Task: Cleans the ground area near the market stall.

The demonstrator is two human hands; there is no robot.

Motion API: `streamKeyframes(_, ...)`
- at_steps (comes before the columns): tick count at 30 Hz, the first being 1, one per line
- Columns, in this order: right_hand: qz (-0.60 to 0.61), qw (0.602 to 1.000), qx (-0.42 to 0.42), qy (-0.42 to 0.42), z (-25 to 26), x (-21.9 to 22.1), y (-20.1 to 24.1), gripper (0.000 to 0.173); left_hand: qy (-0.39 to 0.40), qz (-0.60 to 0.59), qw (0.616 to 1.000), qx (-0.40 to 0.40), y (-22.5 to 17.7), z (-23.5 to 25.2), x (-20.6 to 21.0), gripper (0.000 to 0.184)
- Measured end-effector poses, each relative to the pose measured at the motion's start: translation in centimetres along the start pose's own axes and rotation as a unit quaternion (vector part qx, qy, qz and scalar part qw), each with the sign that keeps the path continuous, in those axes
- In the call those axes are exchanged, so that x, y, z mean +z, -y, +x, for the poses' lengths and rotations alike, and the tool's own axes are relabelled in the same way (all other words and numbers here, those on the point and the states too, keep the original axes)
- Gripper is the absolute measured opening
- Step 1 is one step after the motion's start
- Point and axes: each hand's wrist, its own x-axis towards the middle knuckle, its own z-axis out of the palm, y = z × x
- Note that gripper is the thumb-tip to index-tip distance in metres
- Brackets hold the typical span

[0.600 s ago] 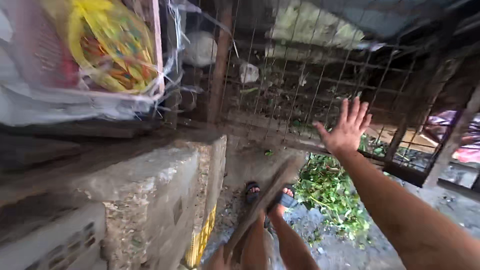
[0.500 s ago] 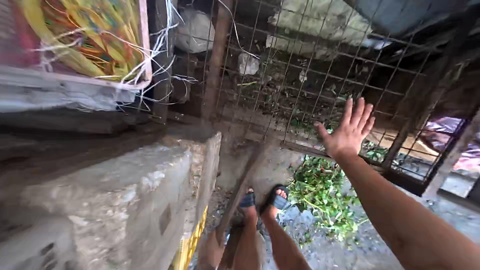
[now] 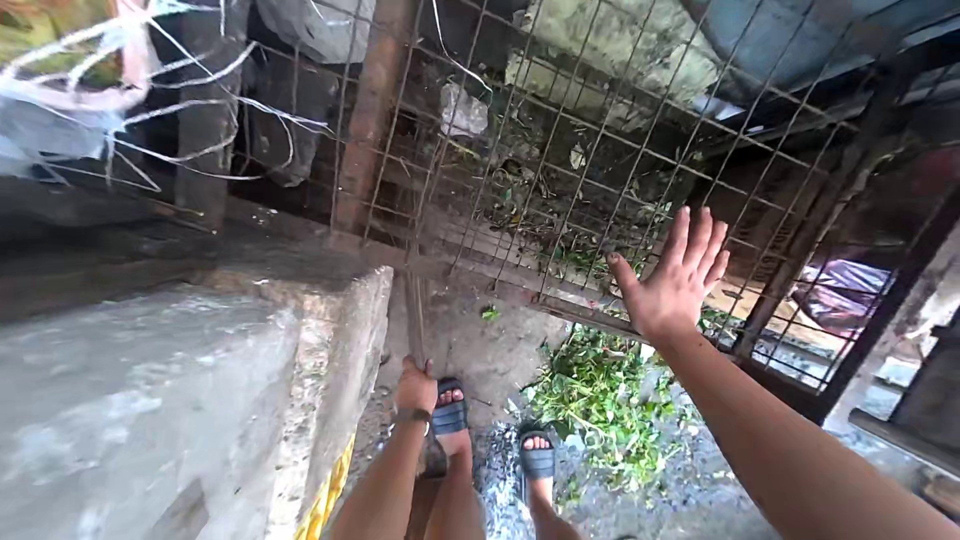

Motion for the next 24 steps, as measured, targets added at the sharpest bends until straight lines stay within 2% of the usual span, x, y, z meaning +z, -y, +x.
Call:
streamKeyframes(2,-0.001,1.000,-0.001,0.001,0.1,-0.1,0.0,0.115,0.047,0.080,0.994,0.064,-2.8,0.9,0.2,0.065)
streamKeyframes(4,-0.003,1.000,-0.010,-0.008,0.0,0.0,-0.3,0.115,0.081,0.155,0.976,0.133,-3.1,-0.2,1.4,0.061)
streamKeyframes(7,0.008,1.000,-0.021,-0.016,-0.6,0.1,-0.5,0.113,0.134,0.229,0.939,0.216,1.4,-6.0,2.2,0.057)
streamKeyframes(9,0.013,1.000,-0.020,-0.019,-0.2,0.1,-0.3,0.112,0.154,0.250,0.928,0.229,4.5,-9.8,0.1,0.055)
streamKeyframes(12,0.013,1.000,-0.014,-0.010,-0.1,0.1,-0.2,0.113,0.096,0.252,0.940,0.207,10.9,-13.4,-3.4,0.050)
streamKeyframes(14,0.014,1.000,-0.016,-0.011,0.0,0.1,-0.2,0.112,0.064,0.245,0.954,0.157,13.0,-13.3,-5.8,0.055)
streamKeyframes(16,0.014,1.000,-0.019,-0.013,-0.3,0.0,-0.2,0.111,0.047,0.225,0.967,0.112,12.3,-12.3,-6.7,0.061)
streamKeyframes(18,0.009,1.000,-0.017,-0.010,-0.1,-0.2,0.0,0.111,0.059,0.203,0.972,0.105,9.0,-10.4,-5.6,0.061)
streamKeyframes(21,0.004,1.000,-0.012,-0.007,0.0,0.1,0.0,0.112,0.170,0.229,0.951,0.117,3.8,-9.6,-1.8,0.062)
streamKeyframes(24,-0.004,1.000,-0.019,-0.007,0.2,0.3,-0.4,0.112,0.241,0.268,0.919,0.157,3.6,-13.3,-0.5,0.062)
